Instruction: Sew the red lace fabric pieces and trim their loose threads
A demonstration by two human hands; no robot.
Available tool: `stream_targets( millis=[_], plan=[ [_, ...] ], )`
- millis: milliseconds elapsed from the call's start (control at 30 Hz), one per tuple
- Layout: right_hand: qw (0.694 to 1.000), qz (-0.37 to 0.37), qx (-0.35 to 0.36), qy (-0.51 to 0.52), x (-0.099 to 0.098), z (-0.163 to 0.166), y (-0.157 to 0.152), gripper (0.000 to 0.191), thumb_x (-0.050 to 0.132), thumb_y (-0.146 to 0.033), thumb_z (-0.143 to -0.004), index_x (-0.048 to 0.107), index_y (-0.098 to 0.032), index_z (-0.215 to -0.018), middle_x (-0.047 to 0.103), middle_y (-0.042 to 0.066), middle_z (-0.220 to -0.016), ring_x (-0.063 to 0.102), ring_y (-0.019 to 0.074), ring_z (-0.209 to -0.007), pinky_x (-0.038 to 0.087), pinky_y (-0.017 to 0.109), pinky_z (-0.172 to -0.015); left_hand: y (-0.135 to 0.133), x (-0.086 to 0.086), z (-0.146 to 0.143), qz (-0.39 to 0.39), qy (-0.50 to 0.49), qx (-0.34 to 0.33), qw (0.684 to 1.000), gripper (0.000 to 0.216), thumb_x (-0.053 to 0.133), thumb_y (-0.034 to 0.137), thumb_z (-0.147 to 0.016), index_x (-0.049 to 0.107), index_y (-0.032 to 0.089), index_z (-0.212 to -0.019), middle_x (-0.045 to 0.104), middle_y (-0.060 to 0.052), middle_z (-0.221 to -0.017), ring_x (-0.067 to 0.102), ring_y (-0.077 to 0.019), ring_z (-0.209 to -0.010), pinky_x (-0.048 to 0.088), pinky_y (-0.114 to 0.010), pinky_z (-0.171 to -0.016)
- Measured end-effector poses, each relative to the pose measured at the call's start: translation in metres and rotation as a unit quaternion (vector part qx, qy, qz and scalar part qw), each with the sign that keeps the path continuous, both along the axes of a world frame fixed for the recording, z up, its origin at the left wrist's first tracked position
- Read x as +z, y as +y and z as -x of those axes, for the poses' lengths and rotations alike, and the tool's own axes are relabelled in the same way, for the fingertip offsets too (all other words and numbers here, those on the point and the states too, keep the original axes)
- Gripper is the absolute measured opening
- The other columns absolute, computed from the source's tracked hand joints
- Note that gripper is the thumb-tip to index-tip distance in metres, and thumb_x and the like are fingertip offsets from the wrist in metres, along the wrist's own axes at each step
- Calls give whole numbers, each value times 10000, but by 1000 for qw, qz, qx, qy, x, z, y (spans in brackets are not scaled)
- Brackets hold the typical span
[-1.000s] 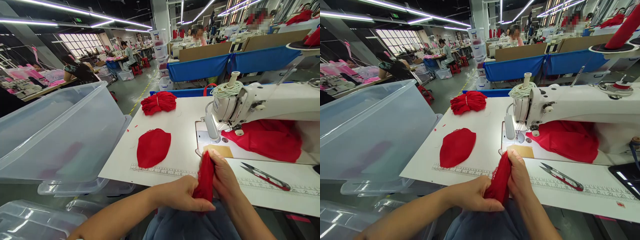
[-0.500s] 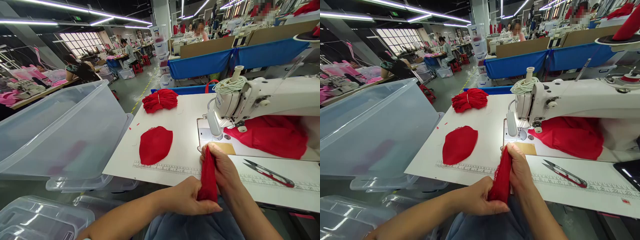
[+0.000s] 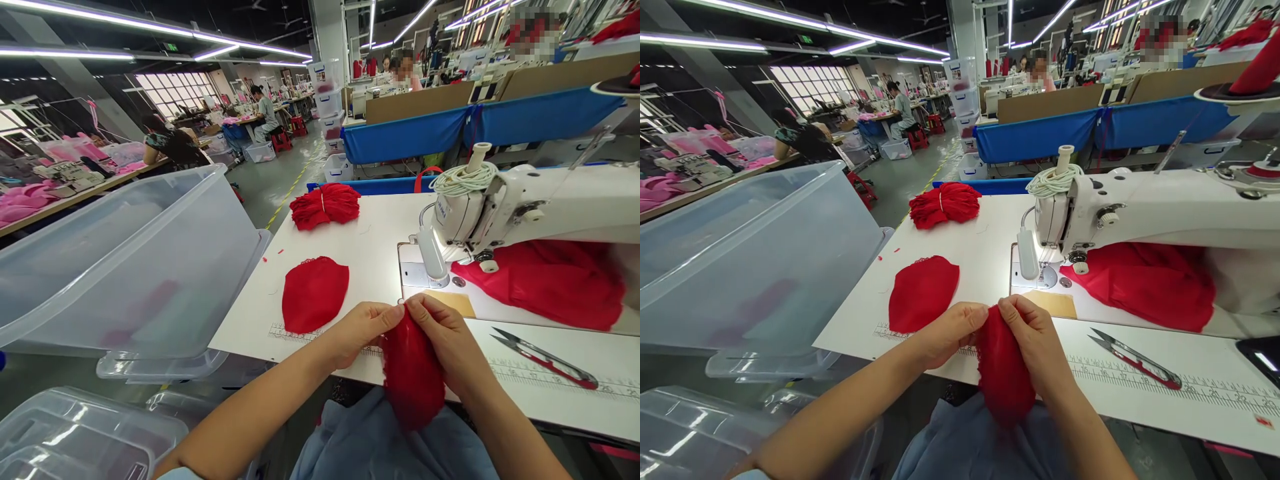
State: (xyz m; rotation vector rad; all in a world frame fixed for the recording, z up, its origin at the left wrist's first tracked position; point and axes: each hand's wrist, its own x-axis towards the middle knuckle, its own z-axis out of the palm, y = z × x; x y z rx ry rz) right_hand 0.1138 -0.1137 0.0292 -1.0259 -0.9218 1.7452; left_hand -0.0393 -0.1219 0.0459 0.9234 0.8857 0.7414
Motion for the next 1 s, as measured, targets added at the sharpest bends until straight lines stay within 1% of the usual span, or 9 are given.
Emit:
stream_targets(
  millis=[167, 267, 367, 433, 600, 700, 800, 900, 1000],
  plan=[
    [996, -54, -30, -59, 3, -5, -2, 458, 675, -670, -720, 686, -213, -741, 570, -13, -594, 465, 130, -562, 380, 218, -474, 2, 6, -6, -7, 22, 19, 1000, 410, 806, 497, -665, 591, 151, -703, 528, 50, -595, 449, -65, -534, 338, -203, -530],
    [993, -81, -17, -81, 4, -9, -1, 419, 708, -627, -714, 665, -210, -720, 578, -9, -641, 476, 137, -609, 396, 225, -519, 3, 9, -5, -28, 37, 30, 998, 393, 795, 490, -676, 625, 140, -729, 558, 35, -642, 474, -72, -589, 353, -202, -566],
    [986, -127, -10, -108, 2, -10, -1, 391, 730, -564, -721, 592, -202, -667, 529, -23, -630, 443, 126, -608, 376, 224, -533, 2, 10, -2, -31, 38, -29, 998, 388, 816, 468, -650, 667, 127, -763, 593, 17, -683, 510, -88, -627, 382, -214, -607],
    [984, -142, -18, -109, -1, -7, -2, 420, 696, -571, -750, 526, -205, -632, 475, -36, -591, 401, 118, -570, 350, 230, -515, 0, 8, -2, 8, 38, -59, 997, 403, 839, 459, -612, 678, 116, -750, 616, 2, -682, 527, -99, -609, 391, -228, -603],
    [980, -164, -68, -92, -1, 6, -1, 464, 657, -615, -761, 496, -206, -614, 435, -44, -583, 365, 117, -568, 338, 246, -541, -4, -4, -9, 41, 18, -9, 999, 491, 874, 488, -524, 674, 103, -754, 625, -17, -689, 543, -114, -626, 398, -232, -620],
    [981, -147, -103, -68, 0, 11, -3, 492, 676, -644, -727, 479, -210, -605, 414, -50, -577, 344, 115, -554, 323, 246, -520, -8, -7, -13, -24, -16, -18, 999, 480, 829, 516, -602, 645, 102, -760, 573, 2, -671, 489, -93, -624, 365, -216, -615],
    [985, -103, -133, -34, 0, 15, -8, 478, 712, -632, -695, 486, -217, -623, 417, -54, -573, 340, 114, -534, 318, 242, -492, -14, -9, -14, -81, 27, -65, 994, 443, 774, 509, -675, 544, 131, -668, 454, 45, -598, 373, -63, -559, 266, -207, -520],
    [986, -73, -147, -11, 0, 17, -11, 469, 761, -588, -670, 493, -208, -610, 416, -61, -561, 339, 99, -519, 311, 223, -476, -22, -11, -15, -80, 90, -96, 988, 420, 743, 465, -719, 465, 162, -636, 383, 66, -567, 323, -58, -532, 233, -212, -486],
    [990, -26, -138, 27, 4, 14, -10, 463, 820, -550, -614, 520, -197, -601, 439, -71, -535, 356, 81, -490, 308, 201, -455, -25, -8, -18, -71, 122, -88, 986, 472, 738, 560, -685, 499, 158, -623, 443, 51, -569, 354, -66, -518, 271, -217, -480]
  ],
)
